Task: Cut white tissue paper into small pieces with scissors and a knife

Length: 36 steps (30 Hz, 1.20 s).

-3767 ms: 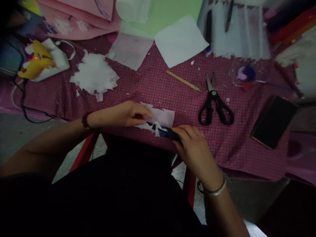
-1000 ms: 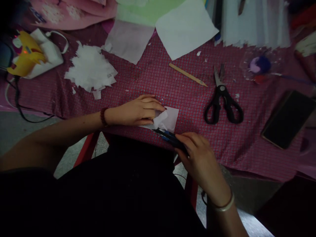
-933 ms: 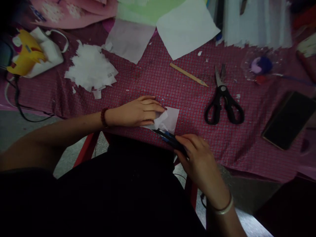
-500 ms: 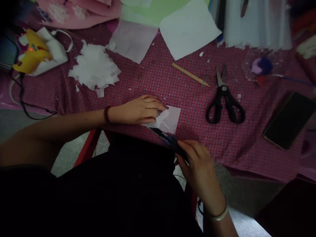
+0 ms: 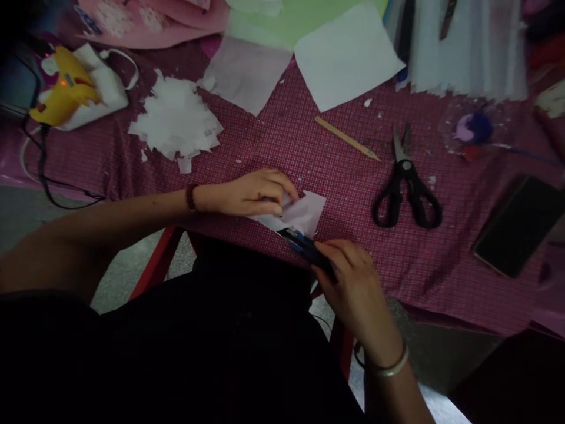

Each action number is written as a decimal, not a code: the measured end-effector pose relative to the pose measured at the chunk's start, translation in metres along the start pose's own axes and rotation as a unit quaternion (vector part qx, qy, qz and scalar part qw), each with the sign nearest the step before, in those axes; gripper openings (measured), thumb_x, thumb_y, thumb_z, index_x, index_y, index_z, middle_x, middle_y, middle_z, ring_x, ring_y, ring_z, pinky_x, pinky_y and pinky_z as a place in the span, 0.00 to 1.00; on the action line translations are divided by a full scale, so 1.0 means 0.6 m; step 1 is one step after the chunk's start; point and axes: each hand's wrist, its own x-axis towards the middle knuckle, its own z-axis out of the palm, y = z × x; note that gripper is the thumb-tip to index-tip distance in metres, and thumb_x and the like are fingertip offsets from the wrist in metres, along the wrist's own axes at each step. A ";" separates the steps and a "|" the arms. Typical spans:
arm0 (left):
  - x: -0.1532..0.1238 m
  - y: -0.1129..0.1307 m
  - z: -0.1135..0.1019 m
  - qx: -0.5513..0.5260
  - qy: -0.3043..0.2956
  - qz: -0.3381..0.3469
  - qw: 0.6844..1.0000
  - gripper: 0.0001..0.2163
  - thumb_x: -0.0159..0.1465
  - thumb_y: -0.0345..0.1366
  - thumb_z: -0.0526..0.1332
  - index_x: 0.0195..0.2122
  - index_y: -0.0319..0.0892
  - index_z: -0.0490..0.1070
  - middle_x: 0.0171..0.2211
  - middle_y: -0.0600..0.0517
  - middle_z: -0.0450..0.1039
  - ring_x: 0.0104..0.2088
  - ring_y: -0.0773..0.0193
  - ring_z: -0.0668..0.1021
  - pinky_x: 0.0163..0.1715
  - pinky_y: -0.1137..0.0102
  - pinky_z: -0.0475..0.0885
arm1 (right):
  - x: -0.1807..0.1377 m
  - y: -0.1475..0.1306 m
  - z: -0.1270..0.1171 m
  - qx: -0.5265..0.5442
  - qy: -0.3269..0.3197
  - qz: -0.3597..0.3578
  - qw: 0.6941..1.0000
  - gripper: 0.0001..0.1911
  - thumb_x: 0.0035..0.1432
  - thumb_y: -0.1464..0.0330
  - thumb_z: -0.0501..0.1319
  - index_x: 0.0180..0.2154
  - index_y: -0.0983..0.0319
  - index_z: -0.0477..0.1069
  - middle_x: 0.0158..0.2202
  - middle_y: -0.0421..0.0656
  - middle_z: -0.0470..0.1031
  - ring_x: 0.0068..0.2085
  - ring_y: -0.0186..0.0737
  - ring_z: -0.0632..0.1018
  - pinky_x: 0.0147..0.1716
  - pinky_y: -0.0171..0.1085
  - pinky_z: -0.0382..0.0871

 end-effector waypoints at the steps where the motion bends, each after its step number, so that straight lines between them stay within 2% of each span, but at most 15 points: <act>1: -0.003 0.005 -0.008 -0.003 0.004 -0.006 1.000 0.16 0.70 0.45 0.52 0.33 0.43 0.74 0.49 0.44 0.77 0.50 0.58 0.75 0.54 0.60 0.65 | -0.005 0.001 -0.001 0.002 0.001 0.003 1.000 0.16 0.63 0.71 0.62 0.53 0.58 0.69 0.44 0.51 0.75 0.44 0.53 0.78 0.44 0.54 0.75; 3: -0.012 0.018 -0.024 0.013 0.014 -0.020 1.000 0.17 0.70 0.46 0.52 0.35 0.43 0.75 0.45 0.44 0.77 0.47 0.58 0.75 0.52 0.61 0.66 | -0.015 0.005 -0.003 0.008 0.003 0.013 1.000 0.16 0.63 0.71 0.62 0.53 0.58 0.70 0.44 0.51 0.75 0.44 0.53 0.78 0.43 0.54 0.75; 6: -0.029 0.035 -0.036 0.074 -0.006 -0.052 0.996 0.13 0.65 0.46 0.59 0.37 0.42 0.75 0.37 0.47 0.77 0.41 0.58 0.75 0.47 0.63 0.67 | -0.024 0.010 -0.004 0.010 0.003 0.022 1.000 0.17 0.62 0.70 0.63 0.54 0.57 0.70 0.45 0.50 0.75 0.44 0.53 0.78 0.43 0.55 0.75; 10: -0.047 0.049 -0.027 0.131 -0.056 -0.135 0.981 0.08 0.61 0.38 0.62 0.40 0.41 0.75 0.32 0.50 0.75 0.33 0.62 0.74 0.37 0.68 0.66 | -0.018 0.010 -0.002 -0.001 0.020 0.016 1.000 0.17 0.62 0.70 0.63 0.53 0.59 0.70 0.45 0.51 0.75 0.44 0.54 0.78 0.43 0.55 0.75; 12: -0.052 0.053 -0.022 0.128 -0.067 -0.162 0.976 0.05 0.61 0.34 0.61 0.37 0.41 0.74 0.30 0.52 0.73 0.30 0.64 0.73 0.33 0.70 0.64 | -0.011 0.009 -0.001 -0.004 0.022 0.011 1.000 0.17 0.62 0.70 0.63 0.53 0.58 0.70 0.45 0.51 0.75 0.44 0.54 0.78 0.44 0.55 0.75; 14: -0.056 0.056 -0.021 0.105 -0.066 -0.163 0.979 0.03 0.60 0.31 0.60 0.32 0.40 0.73 0.28 0.53 0.71 0.29 0.67 0.71 0.31 0.72 0.63 | -0.004 0.007 0.001 -0.006 0.020 0.009 1.000 0.18 0.63 0.71 0.62 0.54 0.58 0.69 0.45 0.51 0.75 0.45 0.54 0.78 0.44 0.55 0.75; 17: -0.057 0.058 -0.027 0.063 -0.043 -0.148 0.986 0.05 0.60 0.30 0.59 0.27 0.40 0.70 0.31 0.52 0.71 0.28 0.69 0.70 0.30 0.73 0.63 | 0.005 0.005 0.002 -0.007 0.021 0.007 1.000 0.17 0.62 0.71 0.63 0.54 0.58 0.70 0.45 0.51 0.75 0.45 0.53 0.78 0.45 0.55 0.75; 19: -0.056 0.058 -0.033 0.043 -0.036 -0.145 0.988 0.04 0.60 0.30 0.59 0.27 0.39 0.70 0.31 0.52 0.71 0.28 0.70 0.70 0.30 0.73 0.63 | 0.012 0.003 0.002 -0.007 0.023 -0.001 1.000 0.17 0.63 0.70 0.62 0.53 0.59 0.70 0.45 0.50 0.75 0.45 0.53 0.78 0.44 0.54 0.75; 24: -0.042 0.046 -0.046 0.027 -0.069 -0.143 0.987 0.06 0.60 0.29 0.58 0.29 0.40 0.74 0.23 0.57 0.71 0.24 0.71 0.69 0.29 0.74 0.61 | 0.031 -0.001 0.001 -0.004 0.026 -0.015 1.000 0.16 0.63 0.70 0.62 0.53 0.56 0.71 0.43 0.48 0.76 0.44 0.51 0.78 0.44 0.53 0.75; 29: -0.022 0.032 -0.051 0.042 -0.069 -0.121 0.989 0.06 0.59 0.30 0.58 0.29 0.41 0.75 0.24 0.55 0.74 0.25 0.70 0.71 0.30 0.72 0.63 | 0.024 0.008 -0.004 0.004 0.009 -0.015 1.000 0.16 0.62 0.70 0.62 0.53 0.58 0.71 0.44 0.49 0.75 0.45 0.52 0.77 0.45 0.54 0.75; 31: -0.018 0.029 -0.054 0.024 -0.046 -0.113 0.992 0.06 0.59 0.31 0.59 0.28 0.41 0.75 0.24 0.54 0.74 0.26 0.70 0.71 0.31 0.72 0.64 | 0.008 0.016 -0.009 0.005 0.003 -0.006 1.000 0.16 0.62 0.70 0.63 0.53 0.59 0.70 0.45 0.49 0.75 0.45 0.51 0.77 0.46 0.53 0.75; 33: -0.018 0.028 -0.061 -0.034 0.003 -0.126 0.991 0.04 0.59 0.32 0.60 0.28 0.40 0.74 0.24 0.54 0.73 0.26 0.70 0.71 0.32 0.73 0.65 | -0.011 0.025 -0.016 0.006 0.007 0.009 1.000 0.17 0.62 0.69 0.63 0.53 0.59 0.70 0.46 0.49 0.75 0.46 0.51 0.77 0.46 0.52 0.75; 35: -0.023 0.025 -0.071 -0.145 0.115 -0.164 0.969 0.04 0.60 0.32 0.61 0.29 0.39 0.72 0.24 0.55 0.72 0.26 0.71 0.71 0.33 0.73 0.67 | -0.027 0.036 -0.021 0.001 0.028 0.027 0.999 0.16 0.63 0.67 0.63 0.53 0.59 0.70 0.46 0.49 0.75 0.46 0.50 0.78 0.46 0.52 0.75; 36: -0.027 0.023 -0.075 -0.216 0.196 -0.184 0.939 0.03 0.61 0.32 0.62 0.30 0.39 0.72 0.25 0.55 0.72 0.26 0.71 0.71 0.33 0.73 0.68 | -0.032 0.042 -0.022 -0.004 0.042 0.036 0.998 0.16 0.63 0.66 0.62 0.53 0.59 0.70 0.45 0.49 0.75 0.45 0.50 0.78 0.46 0.52 0.75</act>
